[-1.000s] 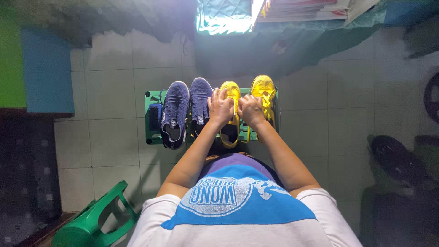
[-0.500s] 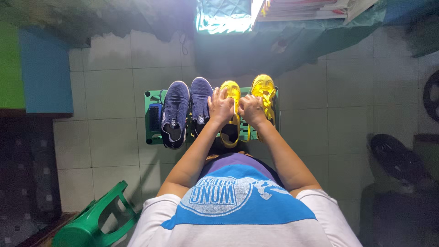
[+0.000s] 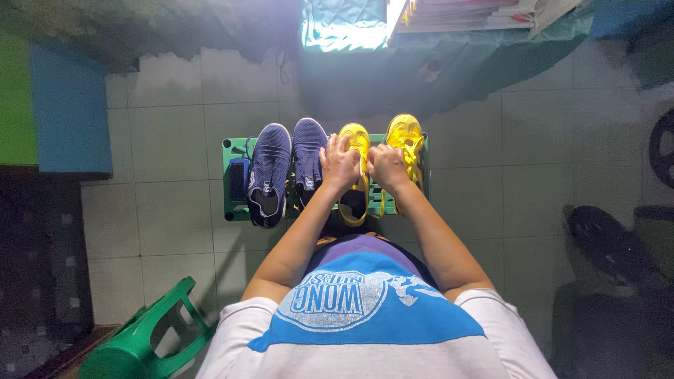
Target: The person removes the laces from a pair of yellow shoes and then re-laces them. They thread the laces through the eyelets and tie a knot, repeating the process for both shoes on a green plastic rack.
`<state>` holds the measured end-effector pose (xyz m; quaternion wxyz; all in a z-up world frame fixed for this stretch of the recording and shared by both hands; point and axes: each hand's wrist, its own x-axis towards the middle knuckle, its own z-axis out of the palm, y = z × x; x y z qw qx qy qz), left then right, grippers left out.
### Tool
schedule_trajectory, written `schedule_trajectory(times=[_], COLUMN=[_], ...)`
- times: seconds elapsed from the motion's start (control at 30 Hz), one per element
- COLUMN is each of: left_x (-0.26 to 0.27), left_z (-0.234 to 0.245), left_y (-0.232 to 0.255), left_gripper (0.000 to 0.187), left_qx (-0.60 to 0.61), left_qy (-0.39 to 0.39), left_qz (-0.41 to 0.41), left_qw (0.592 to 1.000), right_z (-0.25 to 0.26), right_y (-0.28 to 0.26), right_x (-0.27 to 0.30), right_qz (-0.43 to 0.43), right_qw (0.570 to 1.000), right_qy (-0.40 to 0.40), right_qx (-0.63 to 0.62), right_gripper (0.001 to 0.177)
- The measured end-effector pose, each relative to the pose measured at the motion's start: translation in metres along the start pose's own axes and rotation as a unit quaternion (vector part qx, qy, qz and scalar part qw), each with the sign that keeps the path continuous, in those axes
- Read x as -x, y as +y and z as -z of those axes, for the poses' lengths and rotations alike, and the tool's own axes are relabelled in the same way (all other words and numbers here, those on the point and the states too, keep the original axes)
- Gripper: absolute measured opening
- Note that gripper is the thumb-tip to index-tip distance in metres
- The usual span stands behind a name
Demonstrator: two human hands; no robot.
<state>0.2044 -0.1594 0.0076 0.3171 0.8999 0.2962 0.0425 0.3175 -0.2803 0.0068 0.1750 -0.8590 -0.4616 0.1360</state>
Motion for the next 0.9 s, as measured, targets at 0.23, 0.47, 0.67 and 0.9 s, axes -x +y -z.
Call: schedule_trajectory(times=[0.23, 0.47, 0.67, 0.9], left_x=[0.000, 0.000, 0.000, 0.000], left_z=[-0.001, 0.000, 0.000, 0.001], left_y=[0.000, 0.001, 0.002, 0.001], left_gripper=[0.014, 0.014, 0.013, 0.012], left_qx=[0.000, -0.002, -0.001, -0.010], left_qy=[0.001, 0.002, -0.002, -0.002], left_qz=[0.000, -0.002, 0.001, -0.002], left_qw=[1.000, 1.000, 1.000, 1.000], right_z=[0.001, 0.007, 0.005, -0.003], right_y=[0.001, -0.006, -0.002, -0.001], right_x=[-0.006, -0.014, -0.013, -0.014], right_qz=[-0.008, -0.023, -0.008, 0.012], right_qw=[1.000, 0.998, 0.996, 0.996], right_qy=[0.014, -0.040, -0.062, -0.029], right_qx=[-0.020, 0.045, 0.071, 0.083], right_gripper=[0.011, 0.013, 0.016, 0.013])
